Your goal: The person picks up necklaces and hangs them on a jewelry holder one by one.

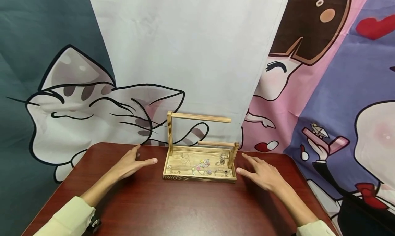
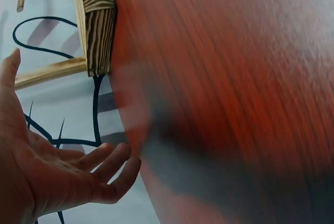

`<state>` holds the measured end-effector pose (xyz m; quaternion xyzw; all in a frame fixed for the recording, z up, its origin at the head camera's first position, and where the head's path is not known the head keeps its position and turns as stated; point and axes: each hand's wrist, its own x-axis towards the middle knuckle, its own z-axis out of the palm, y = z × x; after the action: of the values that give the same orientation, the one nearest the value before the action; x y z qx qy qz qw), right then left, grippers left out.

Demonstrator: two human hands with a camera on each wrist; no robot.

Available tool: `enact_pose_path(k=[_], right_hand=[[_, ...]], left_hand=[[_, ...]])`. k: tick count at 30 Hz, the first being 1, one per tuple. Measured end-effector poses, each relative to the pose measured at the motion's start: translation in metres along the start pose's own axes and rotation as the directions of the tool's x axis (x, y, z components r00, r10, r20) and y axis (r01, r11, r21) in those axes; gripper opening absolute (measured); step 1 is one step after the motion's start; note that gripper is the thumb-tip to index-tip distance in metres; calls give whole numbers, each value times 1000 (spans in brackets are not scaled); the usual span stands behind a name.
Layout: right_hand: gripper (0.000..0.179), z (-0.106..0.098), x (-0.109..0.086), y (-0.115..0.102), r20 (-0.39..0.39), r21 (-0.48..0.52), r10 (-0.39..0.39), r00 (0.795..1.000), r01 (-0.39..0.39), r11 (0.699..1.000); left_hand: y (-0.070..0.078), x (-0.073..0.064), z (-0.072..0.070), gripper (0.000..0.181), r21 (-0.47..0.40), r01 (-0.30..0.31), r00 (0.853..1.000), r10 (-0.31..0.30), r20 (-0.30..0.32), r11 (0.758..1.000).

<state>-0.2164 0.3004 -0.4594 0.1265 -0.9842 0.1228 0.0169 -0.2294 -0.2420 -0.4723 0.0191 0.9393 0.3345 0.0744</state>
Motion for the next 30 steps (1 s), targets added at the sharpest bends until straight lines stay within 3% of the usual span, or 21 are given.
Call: enact_pose_path(k=[9,15,24,30], right_hand=[[79,8,1,-12,-6,32,-41,999,41,999],[79,9,6,-25,3,71,-43,999,42,997],[78,14,12,-39,24,110,-60,998,57,992],[77,22,17,-47,27,142,-84,996,79,987]], left_hand=[[5,2,14,121,-108,59,998,-55,40,992],[7,2,24,103,-181,57,997,-48,56,982],[17,4,33,87,-336,73,995,-46,89,939],[22,9,39,77,-441,106,991,-59,120,891]])
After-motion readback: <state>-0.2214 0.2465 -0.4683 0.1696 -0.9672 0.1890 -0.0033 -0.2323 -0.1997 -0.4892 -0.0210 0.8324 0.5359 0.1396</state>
